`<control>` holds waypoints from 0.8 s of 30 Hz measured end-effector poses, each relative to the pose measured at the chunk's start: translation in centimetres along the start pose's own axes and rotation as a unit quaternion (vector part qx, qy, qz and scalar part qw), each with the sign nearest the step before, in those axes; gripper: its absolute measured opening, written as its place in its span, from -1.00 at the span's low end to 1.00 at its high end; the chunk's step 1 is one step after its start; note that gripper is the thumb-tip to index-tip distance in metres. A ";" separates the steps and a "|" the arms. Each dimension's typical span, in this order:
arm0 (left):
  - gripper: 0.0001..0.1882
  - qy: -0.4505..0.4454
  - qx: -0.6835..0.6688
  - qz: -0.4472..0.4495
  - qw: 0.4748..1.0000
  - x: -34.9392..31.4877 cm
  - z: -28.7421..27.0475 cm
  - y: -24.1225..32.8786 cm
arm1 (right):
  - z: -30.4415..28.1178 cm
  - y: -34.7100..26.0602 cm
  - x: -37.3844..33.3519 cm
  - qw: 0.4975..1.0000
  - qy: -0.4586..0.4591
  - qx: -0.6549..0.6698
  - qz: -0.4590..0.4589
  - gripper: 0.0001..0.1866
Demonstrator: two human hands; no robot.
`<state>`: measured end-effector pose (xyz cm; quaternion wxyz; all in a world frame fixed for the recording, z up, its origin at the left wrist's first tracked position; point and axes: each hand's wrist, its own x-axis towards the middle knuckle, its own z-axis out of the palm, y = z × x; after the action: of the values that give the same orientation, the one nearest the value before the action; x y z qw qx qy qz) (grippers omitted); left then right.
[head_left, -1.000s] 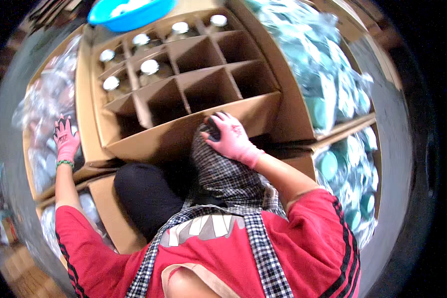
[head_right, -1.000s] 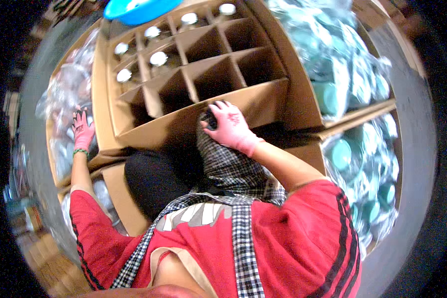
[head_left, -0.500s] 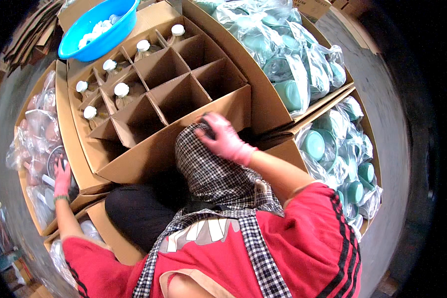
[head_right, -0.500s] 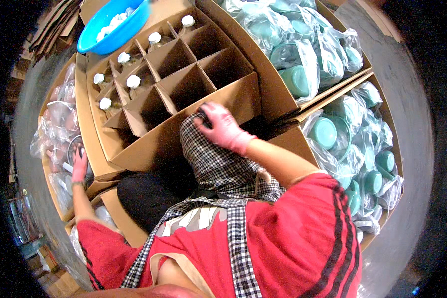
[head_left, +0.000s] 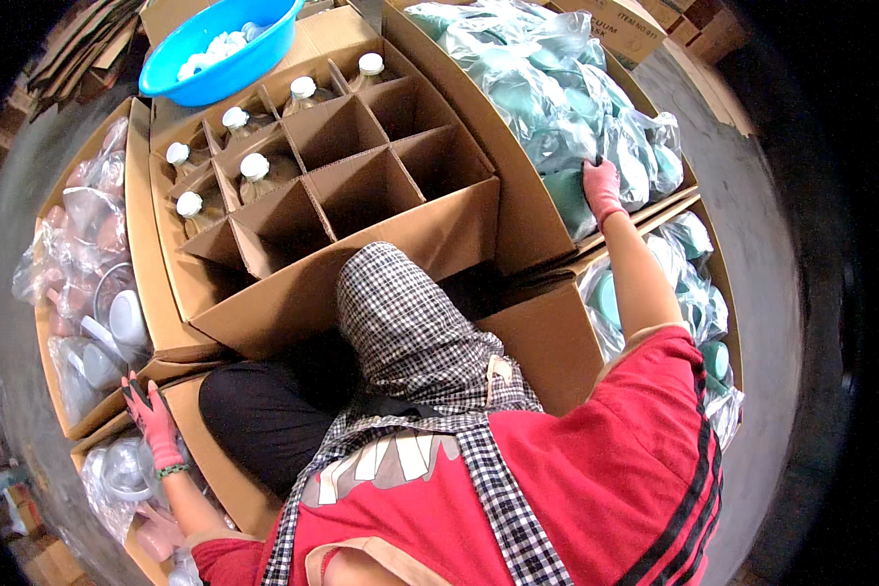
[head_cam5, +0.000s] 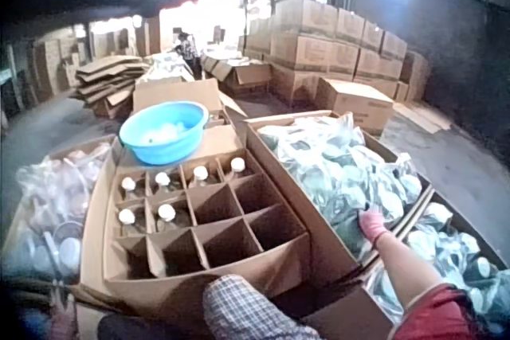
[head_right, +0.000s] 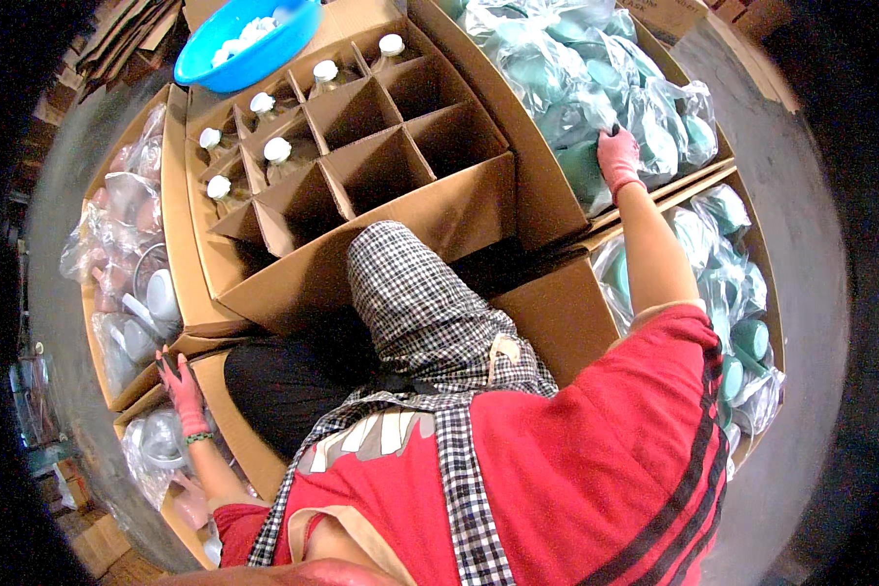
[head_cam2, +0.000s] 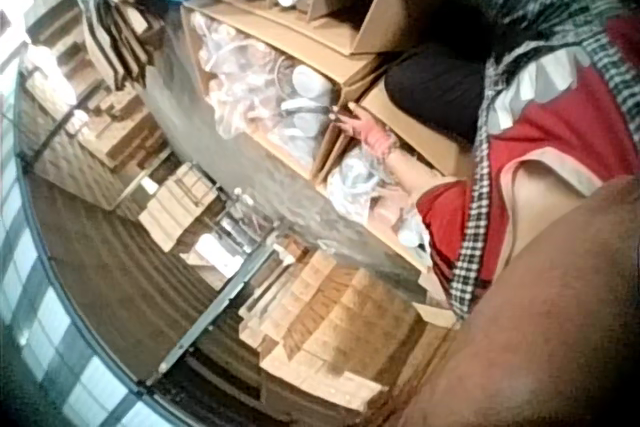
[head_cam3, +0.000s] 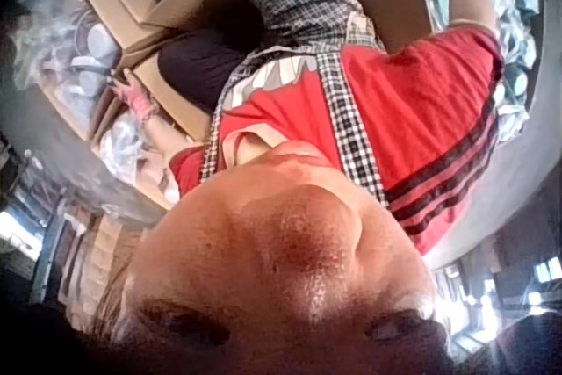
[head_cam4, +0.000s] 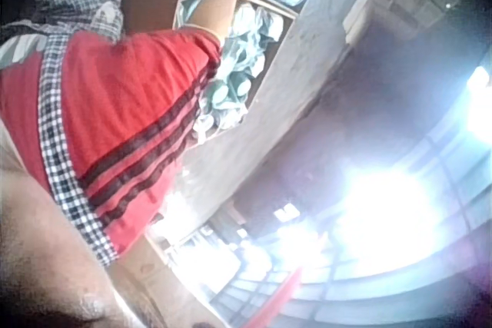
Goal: The person unpacks plastic-wrapped kettles of various colors from cardboard boxes, removes the protective plastic, and places the kettles into a compartmentalized cardboard box. The person handles the kettles one by one, inspecting them briefly before packing.
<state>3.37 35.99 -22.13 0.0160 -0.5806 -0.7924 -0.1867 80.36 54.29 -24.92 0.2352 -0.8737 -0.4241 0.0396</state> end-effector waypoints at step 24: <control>-0.13 0.000 -0.603 0.290 0.743 3.1 -2.4 27.8 | -28.1 -33.4 -15.8 0.625 -0.148 0.552 -0.532 -0.75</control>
<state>27.61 45.14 -11.47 -0.2839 -0.6711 -0.3077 -0.6118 53.70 49.41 12.74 0.5873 -0.1855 -0.7426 0.2630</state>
